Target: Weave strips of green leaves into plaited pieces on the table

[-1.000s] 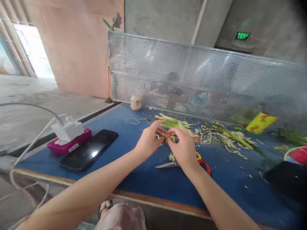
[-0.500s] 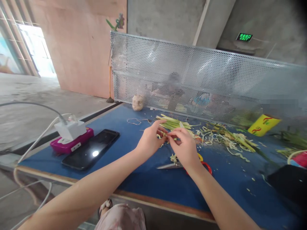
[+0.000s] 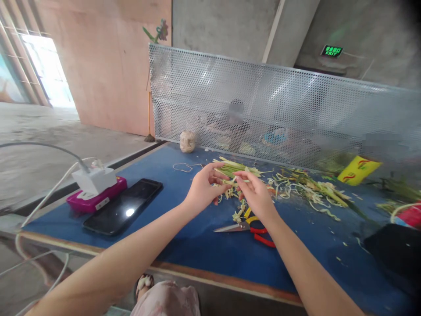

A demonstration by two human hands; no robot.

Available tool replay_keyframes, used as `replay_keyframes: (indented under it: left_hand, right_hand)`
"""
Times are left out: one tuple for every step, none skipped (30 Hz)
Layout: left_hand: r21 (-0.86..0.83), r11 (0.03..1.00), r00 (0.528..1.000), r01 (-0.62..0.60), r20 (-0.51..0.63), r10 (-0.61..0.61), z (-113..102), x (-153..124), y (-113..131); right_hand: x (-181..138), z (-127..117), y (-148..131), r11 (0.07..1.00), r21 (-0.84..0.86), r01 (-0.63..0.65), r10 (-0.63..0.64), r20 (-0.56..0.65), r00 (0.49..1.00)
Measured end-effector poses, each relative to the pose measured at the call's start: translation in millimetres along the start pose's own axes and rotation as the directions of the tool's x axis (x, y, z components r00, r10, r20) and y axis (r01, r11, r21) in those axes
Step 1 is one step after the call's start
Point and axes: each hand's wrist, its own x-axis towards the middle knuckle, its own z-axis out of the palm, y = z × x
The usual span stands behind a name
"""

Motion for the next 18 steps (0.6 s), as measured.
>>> replay_keyframes:
  left_hand:
    - [-0.036, 0.999, 1.000, 0.013, 0.008, -0.013, -0.1, 0.6, -0.2]
    - [-0.062, 0.998, 1.000, 0.020, 0.015, -0.019, 0.0, 1.1, -0.5]
    - [-0.077, 0.997, 1.000, 0.023, 0.020, -0.021, 0.3, 1.3, -1.0]
    - [-0.085, 0.996, 1.000, 0.021, 0.024, -0.019, 0.8, 1.3, -1.5]
    - [-0.086, 0.996, 1.000, 0.018, 0.027, -0.016, 1.2, 1.2, -2.1]
    - [-0.086, 0.996, 1.000, 0.016, 0.028, -0.013, 1.6, 1.0, -2.6]
    - [-0.086, 0.996, 1.000, 0.015, 0.025, -0.013, 2.0, 0.8, -3.0]
    - [-0.087, 0.996, 1.000, 0.018, 0.019, -0.016, 2.1, 0.6, -3.3]
    - [-0.089, 0.996, 1.000, 0.025, 0.010, -0.024, 2.2, 0.4, -3.3]
    - [-0.096, 0.995, 0.999, 0.034, -0.003, -0.034, 2.3, 0.3, -3.0]
    - [-0.112, 0.993, 0.999, 0.042, -0.012, -0.043, 2.4, 0.2, -2.5]
    - [-0.144, 0.988, 0.999, 0.047, -0.015, -0.049, 2.6, 0.1, -1.7]
    - [-0.192, 0.980, 0.998, 0.053, -0.008, -0.055, 2.9, 0.0, -0.8]
    - [-0.252, 0.966, 0.998, 0.064, 0.005, -0.065, 3.3, 0.1, 0.3]
    - [-0.315, 0.945, 0.997, 0.083, 0.019, -0.081, 3.8, 0.2, 1.3]
    - [-0.371, 0.923, 0.994, 0.108, 0.030, -0.104, 4.4, 0.3, 2.2]
    - [-0.412, 0.901, 0.990, 0.139, 0.035, -0.136, 4.8, 0.6, 3.0]
    - [-0.438, 0.883, 0.984, 0.171, 0.033, -0.174, 5.0, 0.8, 3.6]
  right_hand:
    - [0.2, -0.2, -0.4, 0.999, 0.022, -0.027, 0.026, 0.042, 0.999]
    - [0.0, 0.1, -1.4, 0.999, 0.038, -0.038, 0.035, 0.072, 0.997]
    - [-0.7, 1.0, -2.8, 0.998, 0.049, -0.036, 0.032, 0.089, 0.996]
    - [-1.7, 2.2, -4.4, 0.998, 0.056, -0.027, 0.021, 0.095, 0.995]
    - [-2.8, 3.5, -5.9, 0.998, 0.058, -0.015, 0.009, 0.091, 0.996]
    - [-3.9, 4.8, -7.4, 0.998, 0.056, -0.007, 0.002, 0.086, 0.996]
    - [-4.7, 5.9, -8.5, 0.998, 0.054, -0.006, 0.002, 0.083, 0.997]
    - [-5.2, 6.7, -9.3, 0.999, 0.053, -0.013, 0.008, 0.086, 0.996]
    - [-5.4, 7.0, -9.6, 0.998, 0.051, -0.024, 0.019, 0.096, 0.995]
    - [-5.1, 6.8, -9.6, 0.998, 0.052, -0.036, 0.030, 0.109, 0.994]
    - [-4.4, 6.1, -9.1, 0.997, 0.057, -0.045, 0.038, 0.121, 0.992]
    - [-3.4, 4.9, -8.3, 0.996, 0.066, -0.051, 0.042, 0.127, 0.991]
    - [-2.0, 3.3, -7.1, 0.995, 0.081, -0.054, 0.044, 0.125, 0.991]
    - [-0.6, 1.6, -5.7, 0.993, 0.103, -0.055, 0.043, 0.115, 0.992]
    - [0.8, -0.1, -4.2, 0.990, 0.131, -0.055, 0.042, 0.098, 0.994]
    - [2.0, -1.5, -2.8, 0.986, 0.161, -0.052, 0.040, 0.079, 0.996]
    - [2.7, -2.4, -1.7, 0.982, 0.185, -0.049, 0.038, 0.065, 0.997]
    - [3.0, -2.8, -1.1, 0.978, 0.201, -0.045, 0.035, 0.055, 0.998]
